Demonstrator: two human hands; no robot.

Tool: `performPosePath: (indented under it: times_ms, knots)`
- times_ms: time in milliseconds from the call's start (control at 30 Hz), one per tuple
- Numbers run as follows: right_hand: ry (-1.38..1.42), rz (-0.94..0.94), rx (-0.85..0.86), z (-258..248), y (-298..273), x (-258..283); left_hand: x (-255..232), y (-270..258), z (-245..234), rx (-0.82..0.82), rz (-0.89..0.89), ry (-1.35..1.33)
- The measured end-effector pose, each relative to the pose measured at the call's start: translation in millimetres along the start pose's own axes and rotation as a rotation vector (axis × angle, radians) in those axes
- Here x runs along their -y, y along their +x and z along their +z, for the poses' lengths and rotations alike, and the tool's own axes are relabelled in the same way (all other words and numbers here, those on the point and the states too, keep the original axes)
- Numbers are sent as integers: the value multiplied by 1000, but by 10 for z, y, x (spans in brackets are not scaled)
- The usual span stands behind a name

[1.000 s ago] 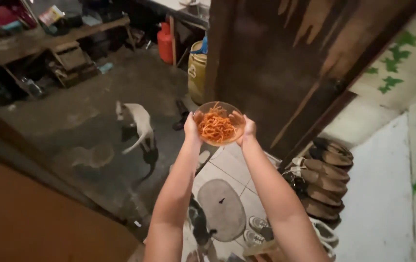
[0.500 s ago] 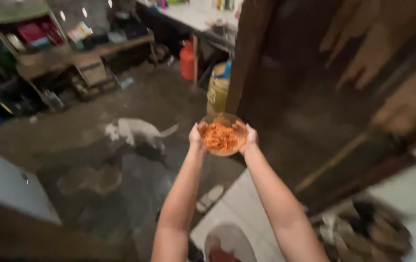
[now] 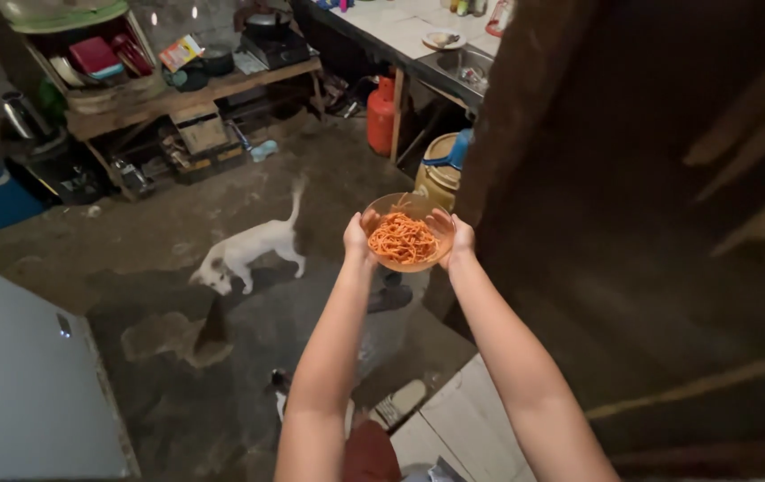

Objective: Clearing used dishes and bowls from a dining table and bringing them to the kitchen sink.

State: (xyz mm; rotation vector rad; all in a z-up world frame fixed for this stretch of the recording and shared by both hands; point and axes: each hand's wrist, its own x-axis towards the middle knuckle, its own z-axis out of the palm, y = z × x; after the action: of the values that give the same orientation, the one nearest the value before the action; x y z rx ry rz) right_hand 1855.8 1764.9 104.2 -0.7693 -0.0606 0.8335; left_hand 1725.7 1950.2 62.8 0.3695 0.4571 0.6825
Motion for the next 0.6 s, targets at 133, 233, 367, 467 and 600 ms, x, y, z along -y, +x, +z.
performPosePath:
  times_ms: [133,233,367,467,600]
  knots:
    - [18,16,1,15,769,-47,-74,766,-48,-4,-15,-14]
    - [-5,24,-5,118,1444,-49,-121,1493,-85,40,-10,-81]
    - [10,9,63,332,2663,-132,-489,2506,63,85,32,-92]
    - [21,-6,77,561,3465,-126,-828,3262,313,74,39,-57]
    - [7,-43,81,894,4315,-56,-1086,4270,485,132,102,-48]
